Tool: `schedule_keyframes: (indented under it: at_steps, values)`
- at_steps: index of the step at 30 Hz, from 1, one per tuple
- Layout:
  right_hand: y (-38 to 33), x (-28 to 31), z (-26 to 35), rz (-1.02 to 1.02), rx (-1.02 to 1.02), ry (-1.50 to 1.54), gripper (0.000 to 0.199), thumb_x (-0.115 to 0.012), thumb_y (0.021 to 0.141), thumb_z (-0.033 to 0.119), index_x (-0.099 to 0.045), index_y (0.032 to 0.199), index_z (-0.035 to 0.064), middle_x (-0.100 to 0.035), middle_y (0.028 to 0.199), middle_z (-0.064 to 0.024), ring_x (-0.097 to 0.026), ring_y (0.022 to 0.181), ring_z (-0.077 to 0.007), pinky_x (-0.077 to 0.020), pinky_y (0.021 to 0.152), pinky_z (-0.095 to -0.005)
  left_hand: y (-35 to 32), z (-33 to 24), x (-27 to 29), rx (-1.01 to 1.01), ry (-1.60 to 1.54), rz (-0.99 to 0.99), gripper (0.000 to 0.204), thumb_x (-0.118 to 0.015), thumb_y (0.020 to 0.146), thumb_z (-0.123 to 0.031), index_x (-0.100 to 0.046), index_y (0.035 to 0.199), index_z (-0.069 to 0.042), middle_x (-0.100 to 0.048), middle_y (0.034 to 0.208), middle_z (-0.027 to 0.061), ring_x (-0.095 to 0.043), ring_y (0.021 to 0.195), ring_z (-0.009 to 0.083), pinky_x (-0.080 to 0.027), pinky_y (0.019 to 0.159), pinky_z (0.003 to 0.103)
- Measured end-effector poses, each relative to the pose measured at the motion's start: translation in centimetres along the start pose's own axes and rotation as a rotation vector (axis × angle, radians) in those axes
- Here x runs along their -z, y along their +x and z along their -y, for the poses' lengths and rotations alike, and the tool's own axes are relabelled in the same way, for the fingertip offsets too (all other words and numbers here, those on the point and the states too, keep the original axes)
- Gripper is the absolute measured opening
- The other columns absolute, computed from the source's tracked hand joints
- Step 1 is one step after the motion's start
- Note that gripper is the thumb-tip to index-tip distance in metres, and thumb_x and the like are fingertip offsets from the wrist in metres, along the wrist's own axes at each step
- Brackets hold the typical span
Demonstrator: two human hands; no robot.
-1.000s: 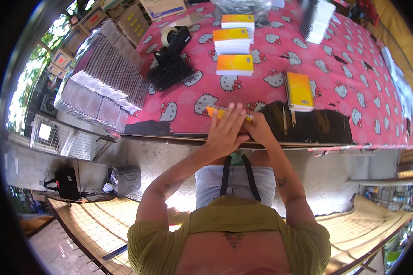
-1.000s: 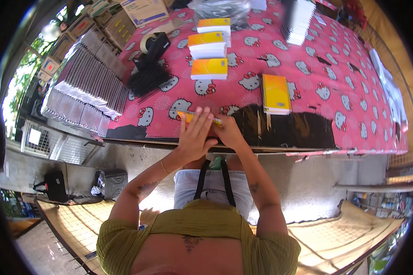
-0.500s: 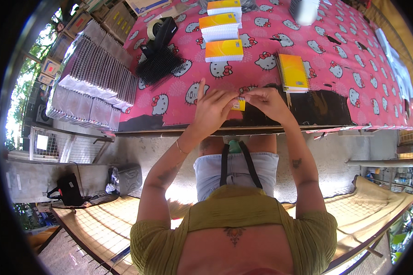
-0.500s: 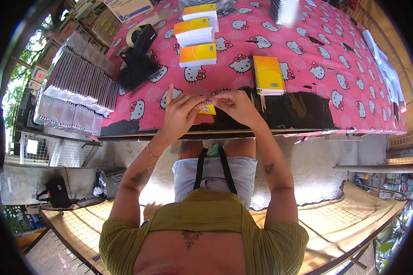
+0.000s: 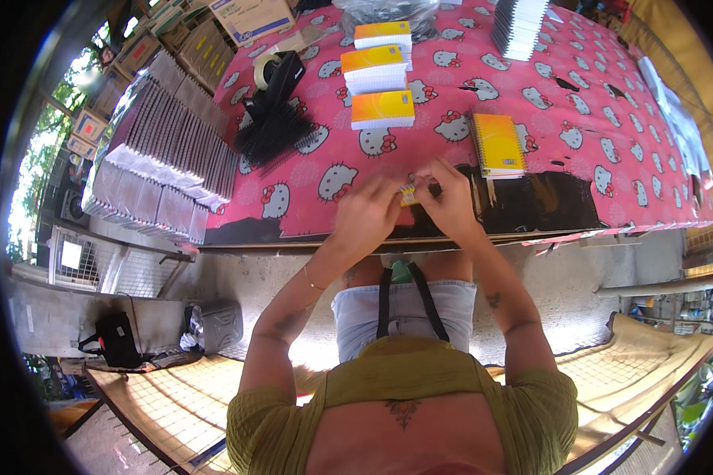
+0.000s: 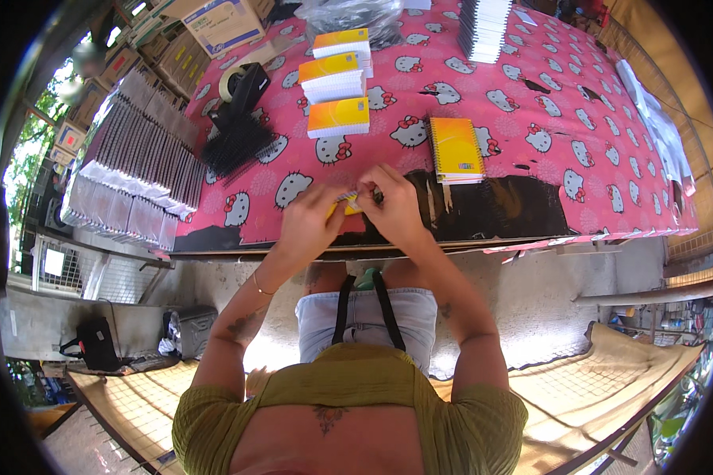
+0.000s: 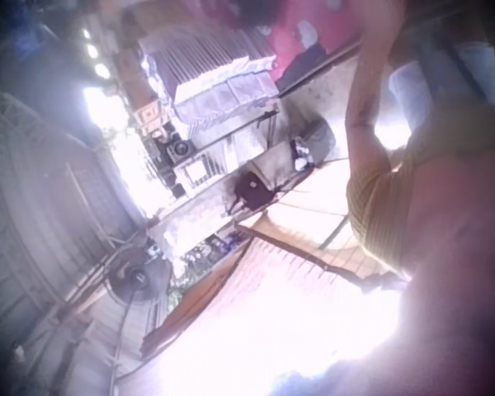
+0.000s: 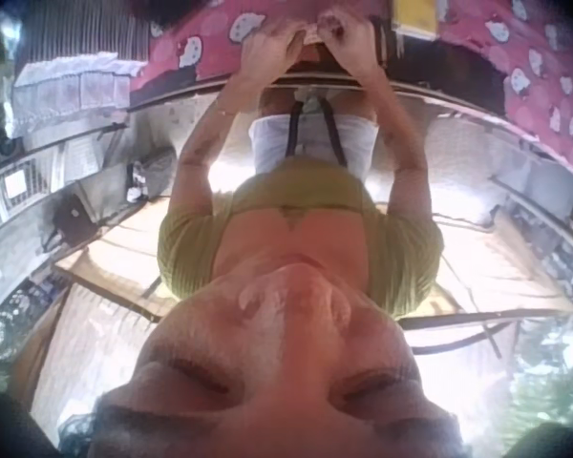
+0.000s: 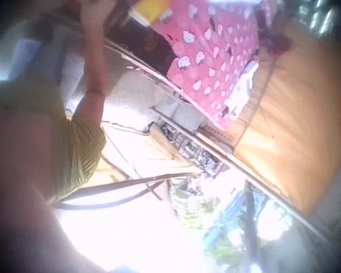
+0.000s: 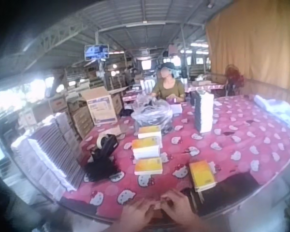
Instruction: The person organizes yellow booklets by hand, sliding them into a sequence on a table and checking their alignment.
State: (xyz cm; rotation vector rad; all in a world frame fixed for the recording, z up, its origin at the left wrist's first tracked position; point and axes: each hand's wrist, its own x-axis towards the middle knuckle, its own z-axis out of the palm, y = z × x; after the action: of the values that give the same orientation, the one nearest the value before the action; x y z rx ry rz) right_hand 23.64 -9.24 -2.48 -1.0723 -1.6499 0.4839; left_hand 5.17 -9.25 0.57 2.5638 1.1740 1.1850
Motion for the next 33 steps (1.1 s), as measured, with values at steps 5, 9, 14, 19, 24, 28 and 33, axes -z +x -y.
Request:
schedule_keyframes:
  at_steps: [5, 9, 14, 19, 24, 28, 33]
  values:
    - [0.0, 2.4, 7.5, -0.235, -0.071, 0.036, 0.051, -0.068, 0.088, 0.008, -0.052, 0.135, 0.0000, -0.062, 0.114, -0.0176, -0.061, 0.106, -0.0280, -0.0475, 0.091, -0.0361, 5.9, -3.5, 2.5, 0.266, -0.784, 0.027, 0.027, -0.066, 0.088, -0.003, -0.066, 0.115, -0.001, -0.070, 0.096, 0.0175, -0.070, 0.077, 0.0266, -0.056, 0.068, 0.033]
    - [2.7, 8.4, -1.1, -0.307, -0.307, 0.467, 0.049, -0.067, 0.089, 0.006, -0.052, 0.136, 0.0010, -0.065, 0.112, -0.0165, -0.064, 0.098, -0.0241, -0.0496, 0.087, -0.0344, 10.8, 7.2, -2.0, -0.080, -0.172, -0.046, 0.026, -0.066, 0.085, -0.005, -0.068, 0.111, -0.004, -0.071, 0.103, 0.0145, -0.068, 0.091, 0.0339, -0.055, 0.079, 0.041]
    - [4.0, 15.3, -9.7, 0.002, -0.490, -0.279, 0.058, -0.075, 0.084, 0.021, -0.053, 0.133, -0.0015, -0.062, 0.116, -0.0201, -0.062, 0.100, -0.0269, -0.0499, 0.086, -0.0374, 8.6, 15.3, -6.1, -0.260, 0.193, 0.044, 0.028, -0.066, 0.082, -0.004, -0.069, 0.109, -0.006, -0.071, 0.106, 0.0140, -0.068, 0.093, 0.0329, -0.055, 0.081, 0.042]
    - [3.8, 12.2, -7.1, -0.303, -0.140, -0.723, 0.058, -0.076, 0.083, 0.028, -0.056, 0.132, 0.0025, -0.052, 0.126, -0.0220, -0.052, 0.116, -0.0371, -0.0454, 0.094, -0.0448, 8.7, 15.1, -4.8, -0.150, 0.165, 0.139, 0.026, -0.062, 0.086, -0.005, -0.069, 0.111, -0.006, -0.070, 0.109, 0.0140, -0.067, 0.101, 0.0327, -0.053, 0.090, 0.044]
    - [1.9, 4.8, -1.1, -0.213, 0.077, -0.296, 0.051, -0.074, 0.086, 0.023, -0.058, 0.131, 0.0037, -0.052, 0.125, -0.0207, -0.052, 0.118, -0.0371, -0.0442, 0.098, -0.0430, 7.4, 16.0, -5.2, -0.279, 0.246, 0.071, 0.029, -0.062, 0.086, -0.006, -0.068, 0.114, -0.005, -0.071, 0.107, 0.0137, -0.067, 0.101, 0.0314, -0.053, 0.091, 0.042]
    - [1.0, 3.5, -2.0, -0.151, 0.007, -0.219, 0.048, -0.074, 0.086, 0.017, -0.059, 0.130, 0.0045, -0.052, 0.124, -0.0195, -0.053, 0.117, -0.0351, -0.0446, 0.098, -0.0396, 7.8, 14.7, -5.1, -0.197, 0.223, 0.114, 0.029, -0.065, 0.086, -0.010, -0.069, 0.115, -0.006, -0.071, 0.107, 0.0132, -0.067, 0.099, 0.0317, -0.053, 0.088, 0.042]
    - [1.3, 1.9, -2.3, -0.099, -0.017, -0.144, 0.045, -0.073, 0.086, 0.015, -0.060, 0.128, 0.0055, -0.055, 0.123, -0.0174, -0.054, 0.115, -0.0327, -0.0441, 0.098, -0.0386, 7.9, 14.5, -5.4, -0.174, 0.170, 0.048, 0.020, -0.069, 0.086, -0.014, -0.073, 0.104, -0.008, -0.072, 0.102, 0.0122, -0.068, 0.091, 0.0323, -0.055, 0.077, 0.042]
